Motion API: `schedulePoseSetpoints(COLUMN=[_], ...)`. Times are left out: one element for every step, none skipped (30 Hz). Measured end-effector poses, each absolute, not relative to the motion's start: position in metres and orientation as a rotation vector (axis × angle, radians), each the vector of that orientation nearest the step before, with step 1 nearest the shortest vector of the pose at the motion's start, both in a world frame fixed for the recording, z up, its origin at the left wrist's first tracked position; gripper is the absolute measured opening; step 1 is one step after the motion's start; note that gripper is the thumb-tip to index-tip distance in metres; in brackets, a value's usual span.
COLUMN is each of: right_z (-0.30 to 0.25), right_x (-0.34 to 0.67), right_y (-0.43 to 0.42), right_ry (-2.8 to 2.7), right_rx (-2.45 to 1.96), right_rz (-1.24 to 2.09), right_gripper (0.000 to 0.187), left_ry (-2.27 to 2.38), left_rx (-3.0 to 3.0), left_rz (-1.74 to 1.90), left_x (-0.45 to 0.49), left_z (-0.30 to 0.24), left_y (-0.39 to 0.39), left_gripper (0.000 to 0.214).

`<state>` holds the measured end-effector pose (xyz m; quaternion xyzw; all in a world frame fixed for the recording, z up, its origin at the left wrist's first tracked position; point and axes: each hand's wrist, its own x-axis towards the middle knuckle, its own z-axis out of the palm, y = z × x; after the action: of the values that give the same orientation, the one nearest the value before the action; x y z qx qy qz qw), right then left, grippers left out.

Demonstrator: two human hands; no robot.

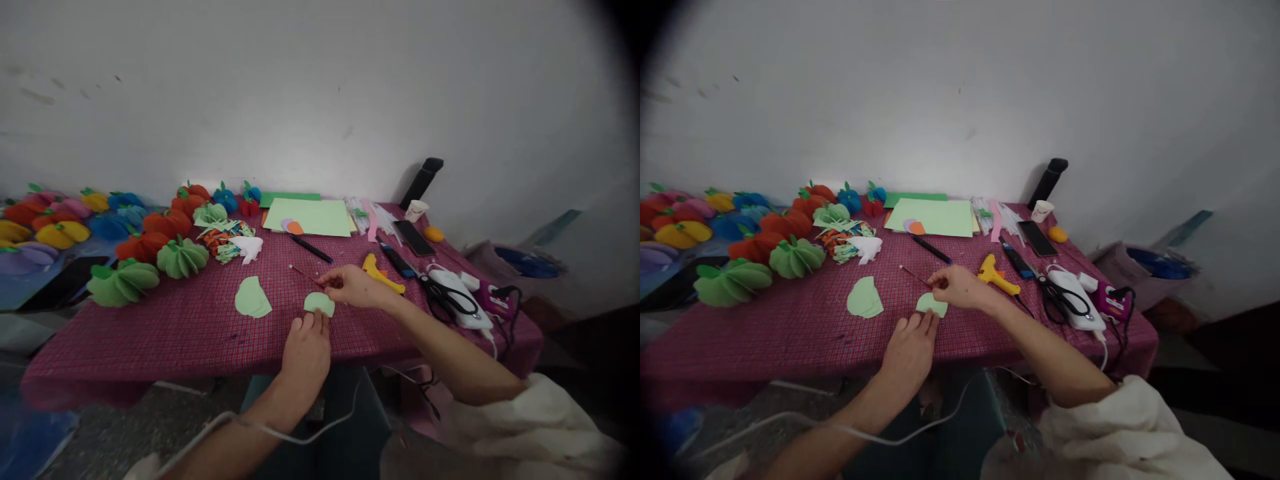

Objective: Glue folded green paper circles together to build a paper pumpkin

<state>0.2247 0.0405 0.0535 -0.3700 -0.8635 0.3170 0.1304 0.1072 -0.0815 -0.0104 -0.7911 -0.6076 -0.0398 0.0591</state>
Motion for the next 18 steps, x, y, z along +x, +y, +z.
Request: schedulePoseSetpoints(right_z=[0.056, 0.059, 0.061, 0.063, 0.065, 0.067, 0.069, 0.072, 0.076, 0.08, 0.086, 0.092, 0.099, 0.105, 0.11, 0.112, 0.112, 0.109], right_x=[0.222, 0.221, 0.219, 0.218, 0.217, 0.216, 0.215, 0.213, 0.211, 0.209, 0.207, 0.205, 0.203, 0.201, 0.2, 0.2, 0.2, 0.201], right_y=[0.047, 0.054, 0.06, 0.067, 0.073, 0.079, 0.084, 0.088, 0.091, 0.094, 0.096, 0.099, 0.101, 0.104, 0.106, 0.107, 0.108, 0.108], right_ry=[-2.576, -2.626, -2.657, -2.675, -2.686, -2.7, -2.711, -2.718, -2.72, -2.717, -2.708, -2.683, -2.644, -2.594, -2.534, -2.51, -2.53, -2.597], right_rx=[-1.045, -1.018, -0.995, -0.973, -0.949, -0.922, -0.895, -0.869, -0.847, -0.828, -0.815, -0.808, -0.806, -0.804, -0.798, -0.774, -0.726, -0.658], right_rz=[0.788, 0.682, 0.612, 0.568, 0.537, 0.497, 0.457, 0.422, 0.392, 0.366, 0.345, 0.322, 0.298, 0.269, 0.238, 0.215, 0.197, 0.19], right_gripper=[0.024, 0.024, 0.024, 0.024, 0.023, 0.023, 0.023, 0.022, 0.021, 0.02, 0.02, 0.02, 0.02, 0.021, 0.022, 0.022, 0.021, 0.02], left_ry=[-1.859, -1.879, -1.899, -1.918, -1.937, -1.95, -1.959, -1.965, -1.968, -1.973, -1.981, -1.991, -2.007, -2.027, -2.055, -2.087, -2.123, -2.153], left_rx=[-2.383, -2.367, -2.35, -2.333, -2.316, -2.303, -2.295, -2.294, -2.297, -2.299, -2.298, -2.297, -2.292, -2.283, -2.27, -2.255, -2.236, -2.216], left_rz=[-0.121, -0.126, -0.136, -0.151, -0.166, -0.179, -0.183, -0.176, -0.16, -0.137, -0.115, -0.096, -0.078, -0.056, -0.031, -0.003, 0.027, 0.05], left_x=[0.11, 0.113, 0.116, 0.119, 0.122, 0.125, 0.127, 0.129, 0.131, 0.133, 0.135, 0.137, 0.139, 0.142, 0.144, 0.147, 0.149, 0.152], left_z=[-0.01, -0.01, -0.009, -0.008, -0.007, -0.007, -0.007, -0.007, -0.007, -0.007, -0.007, -0.006, -0.006, -0.005, -0.004, -0.003, -0.002, -0.002], left_y=[-0.083, -0.084, -0.084, -0.085, -0.084, -0.084, -0.083, -0.083, -0.082, -0.082, -0.082, -0.082, -0.083, -0.083, -0.083, -0.083, -0.083, -0.083], left_gripper=[0.042, 0.042, 0.042, 0.043, 0.043, 0.043, 0.044, 0.044, 0.044, 0.045, 0.045, 0.046, 0.047, 0.047, 0.048, 0.049, 0.051, 0.052])
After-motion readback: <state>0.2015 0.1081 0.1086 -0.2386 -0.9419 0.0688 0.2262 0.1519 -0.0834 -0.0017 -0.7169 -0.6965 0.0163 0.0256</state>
